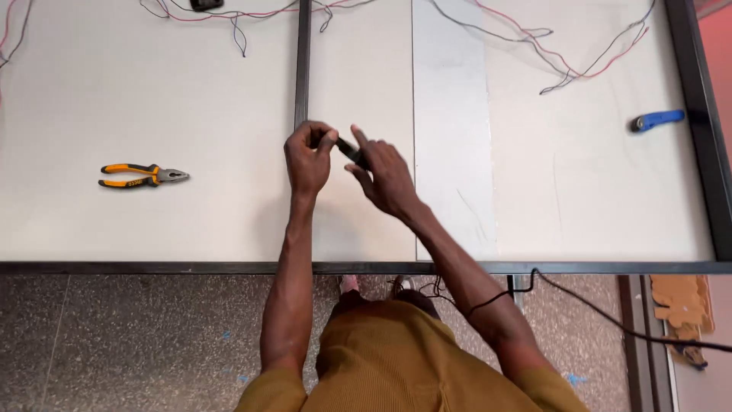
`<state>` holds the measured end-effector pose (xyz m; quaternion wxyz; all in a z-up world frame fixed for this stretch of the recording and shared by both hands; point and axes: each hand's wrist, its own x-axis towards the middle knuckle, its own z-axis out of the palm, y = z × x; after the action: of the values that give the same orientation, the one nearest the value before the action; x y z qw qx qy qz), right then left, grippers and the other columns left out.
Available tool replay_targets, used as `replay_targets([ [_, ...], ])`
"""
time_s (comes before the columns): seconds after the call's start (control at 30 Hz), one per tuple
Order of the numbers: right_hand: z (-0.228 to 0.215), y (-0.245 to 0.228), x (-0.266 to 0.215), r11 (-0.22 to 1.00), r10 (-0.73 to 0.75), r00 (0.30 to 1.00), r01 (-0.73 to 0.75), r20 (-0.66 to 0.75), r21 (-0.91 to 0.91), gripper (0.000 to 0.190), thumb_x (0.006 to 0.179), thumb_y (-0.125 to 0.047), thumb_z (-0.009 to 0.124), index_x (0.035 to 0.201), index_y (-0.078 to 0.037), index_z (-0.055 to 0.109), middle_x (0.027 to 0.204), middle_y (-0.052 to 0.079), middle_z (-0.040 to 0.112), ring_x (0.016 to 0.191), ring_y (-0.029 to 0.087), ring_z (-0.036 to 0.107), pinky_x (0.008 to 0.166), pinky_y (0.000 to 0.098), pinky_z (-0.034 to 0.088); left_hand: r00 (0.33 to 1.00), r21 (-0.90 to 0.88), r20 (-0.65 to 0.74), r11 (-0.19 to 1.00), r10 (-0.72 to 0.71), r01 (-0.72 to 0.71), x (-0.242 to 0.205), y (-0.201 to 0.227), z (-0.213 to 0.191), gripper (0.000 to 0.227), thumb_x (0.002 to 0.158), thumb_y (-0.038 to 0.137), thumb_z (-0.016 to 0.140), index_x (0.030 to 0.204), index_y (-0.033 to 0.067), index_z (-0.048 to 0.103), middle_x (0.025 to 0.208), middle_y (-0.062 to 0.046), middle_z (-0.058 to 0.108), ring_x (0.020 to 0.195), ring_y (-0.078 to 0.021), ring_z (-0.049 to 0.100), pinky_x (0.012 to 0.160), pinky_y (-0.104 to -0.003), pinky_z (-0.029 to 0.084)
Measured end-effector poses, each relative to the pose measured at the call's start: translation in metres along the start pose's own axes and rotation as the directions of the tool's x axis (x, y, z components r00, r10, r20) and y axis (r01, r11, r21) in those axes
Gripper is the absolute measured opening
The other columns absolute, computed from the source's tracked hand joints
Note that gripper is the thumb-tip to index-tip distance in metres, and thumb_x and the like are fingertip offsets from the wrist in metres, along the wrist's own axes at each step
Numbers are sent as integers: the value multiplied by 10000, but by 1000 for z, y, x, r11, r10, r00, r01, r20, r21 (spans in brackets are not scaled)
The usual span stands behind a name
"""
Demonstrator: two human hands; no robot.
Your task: The person cuts strips of black electrical tape using a utility knife and then wraps the tape around the ends of several colored wires on a white table. The person handles the tape roll, knife, and wires directly with their hands.
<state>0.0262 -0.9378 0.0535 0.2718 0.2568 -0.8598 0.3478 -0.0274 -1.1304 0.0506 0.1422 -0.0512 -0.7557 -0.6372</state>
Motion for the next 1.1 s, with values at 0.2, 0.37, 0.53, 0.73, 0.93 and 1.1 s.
replay_targets([
  [0.2, -7, 59, 0, 959, 136, 983, -100, 121, -266, 424, 987, -318, 880, 1363, -152, 778, 876, 9, 712, 844, 274, 726, 831, 469, 604, 967, 70, -209, 989, 143, -131, 33, 26, -3, 78, 1043, 148, 885, 1019, 171, 814, 861, 2, 798, 863, -126, 785, 892, -330, 623],
  [0.37, -33, 96, -29, 955, 297, 948, -297, 117, -25, 285, 933, -140, 903, 1205, -181, 828, 872, 18, 744, 884, 303, 737, 891, 479, 576, 966, -58, -250, 995, 65, -82, 46, -18, 16, 79, 1029, 81, 862, 1020, 118, 792, 861, -51, 781, 843, -136, 750, 873, -354, 628],
  [0.53, -102, 101, -20, 686, 459, 880, -440, 124, 580, 320, 918, -72, 964, 1216, -72, 849, 1120, 88, 828, 1132, 239, 736, 1019, 413, 552, 969, -250, -212, 966, -124, 69, 41, -43, 62, 73, 1041, -10, 795, 1053, 53, 761, 833, -45, 736, 786, -121, 695, 825, -314, 621],
  [0.73, -157, 144, -16, 512, 261, 928, -365, 264, 778, 445, 1105, -309, 772, 1402, 23, 775, 1079, 131, 721, 1047, 205, 637, 944, 370, 505, 969, -241, -248, 970, -19, -43, 58, -20, 96, 82, 1040, -22, 813, 1061, 43, 767, 839, -69, 737, 780, -129, 702, 803, -297, 612],
  [0.93, -164, 223, -66, 896, 431, 798, -324, 420, -304, 309, 999, -230, 873, 1278, -99, 849, 962, 94, 784, 1017, 315, 763, 1033, 483, 554, 935, -95, -347, 989, 73, -113, 54, -25, 93, 89, 1047, -18, 836, 1076, 43, 777, 879, -74, 754, 834, -119, 719, 830, -304, 612],
  [1.1, -209, 220, -71, 619, 453, 866, -476, 211, 625, 380, 919, 13, 916, 1286, 3, 819, 1232, 170, 780, 1246, 286, 712, 1094, 465, 583, 934, -214, -308, 970, -180, 116, 34, -78, 99, 80, 1055, 6, 811, 1120, 30, 770, 906, -113, 770, 824, -177, 761, 804, -301, 624],
])
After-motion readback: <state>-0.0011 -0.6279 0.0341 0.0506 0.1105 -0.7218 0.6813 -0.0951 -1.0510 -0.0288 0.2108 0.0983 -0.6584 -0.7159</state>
